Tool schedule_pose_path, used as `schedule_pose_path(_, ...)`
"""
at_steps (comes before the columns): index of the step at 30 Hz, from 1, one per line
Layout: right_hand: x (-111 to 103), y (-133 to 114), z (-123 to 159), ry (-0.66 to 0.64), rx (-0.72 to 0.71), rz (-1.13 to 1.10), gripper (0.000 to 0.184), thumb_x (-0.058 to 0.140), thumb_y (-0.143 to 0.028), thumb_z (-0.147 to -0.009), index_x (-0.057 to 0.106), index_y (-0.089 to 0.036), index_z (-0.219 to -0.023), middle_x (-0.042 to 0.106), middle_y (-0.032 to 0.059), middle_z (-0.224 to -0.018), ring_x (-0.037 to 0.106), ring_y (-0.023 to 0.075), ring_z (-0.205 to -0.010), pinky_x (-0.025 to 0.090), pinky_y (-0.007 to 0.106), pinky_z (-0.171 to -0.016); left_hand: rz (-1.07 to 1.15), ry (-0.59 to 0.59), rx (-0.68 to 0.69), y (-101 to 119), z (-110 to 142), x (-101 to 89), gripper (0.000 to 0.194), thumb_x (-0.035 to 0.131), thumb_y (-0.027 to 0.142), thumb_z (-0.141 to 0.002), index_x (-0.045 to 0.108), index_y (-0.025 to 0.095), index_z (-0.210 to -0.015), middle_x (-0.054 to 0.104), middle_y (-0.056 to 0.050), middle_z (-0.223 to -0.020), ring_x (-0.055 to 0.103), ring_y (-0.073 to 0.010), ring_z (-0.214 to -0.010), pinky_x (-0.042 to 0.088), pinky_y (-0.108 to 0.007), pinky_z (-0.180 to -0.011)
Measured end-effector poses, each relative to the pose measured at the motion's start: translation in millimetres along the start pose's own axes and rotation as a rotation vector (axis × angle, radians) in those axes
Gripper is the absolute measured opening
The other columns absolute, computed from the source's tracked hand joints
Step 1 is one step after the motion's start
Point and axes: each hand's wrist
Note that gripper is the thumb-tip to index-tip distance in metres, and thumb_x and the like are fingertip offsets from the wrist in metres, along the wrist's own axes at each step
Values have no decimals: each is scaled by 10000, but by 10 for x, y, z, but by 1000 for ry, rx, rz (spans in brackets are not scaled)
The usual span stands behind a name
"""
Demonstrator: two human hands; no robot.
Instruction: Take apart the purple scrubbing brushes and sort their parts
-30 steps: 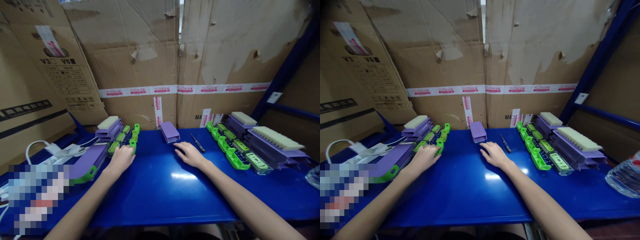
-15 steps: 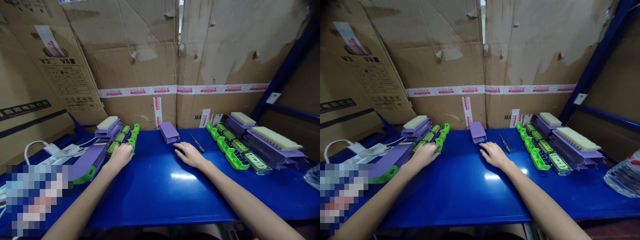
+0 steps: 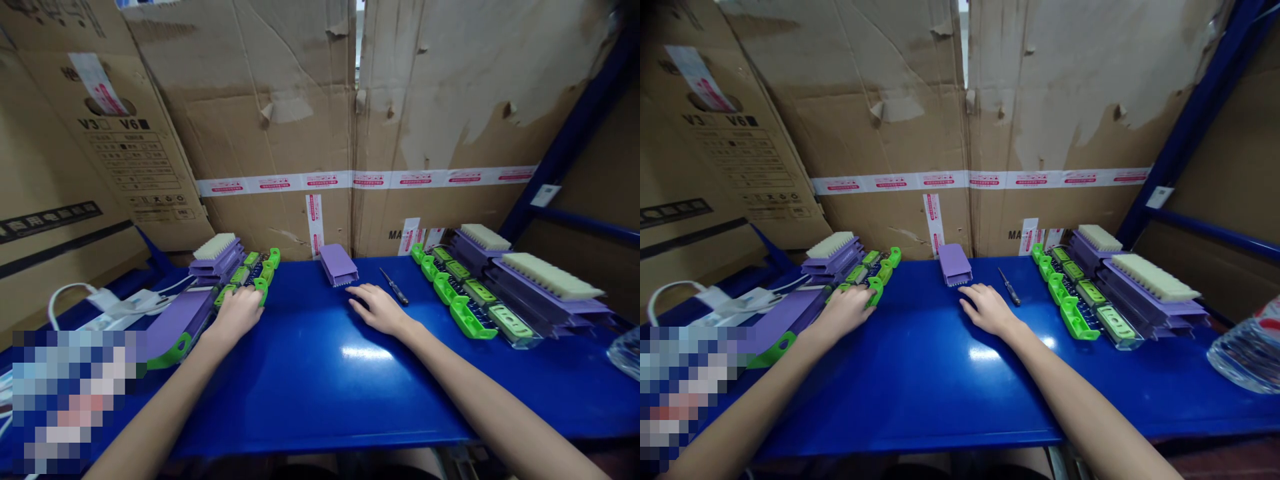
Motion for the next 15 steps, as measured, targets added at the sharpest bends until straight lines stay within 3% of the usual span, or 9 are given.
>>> schedule_pose_path(8, -3, -9, 3, 11, -4, 4, 349, 401, -300, -939, 569, -143, -1202, 657, 117, -1054, 592, 219, -991, 459, 372, -890, 52, 49, -70, -63, 111, -119, 362, 458, 354, -849, 622, 162, -1109, 629, -140, -1131, 556, -298, -1080, 430, -400, -857)
schedule_pose_path(15, 1, 8, 6, 11, -8, 2, 352, 396, -306, -940, 566, -145, -1203, 653, 117, -1064, 591, 218, -991, 459, 373, -886, 80, 88, -257, -721, 375, -102, 488, 373, 482, -871, 557, 177, -1204, 600, -134, -1190, 554, -298, -1081, 414, -371, -902)
Point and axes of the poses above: each hand's wrist, its own z-axis away from the middle knuckle, its own x-axis out of the palm, y = z × x
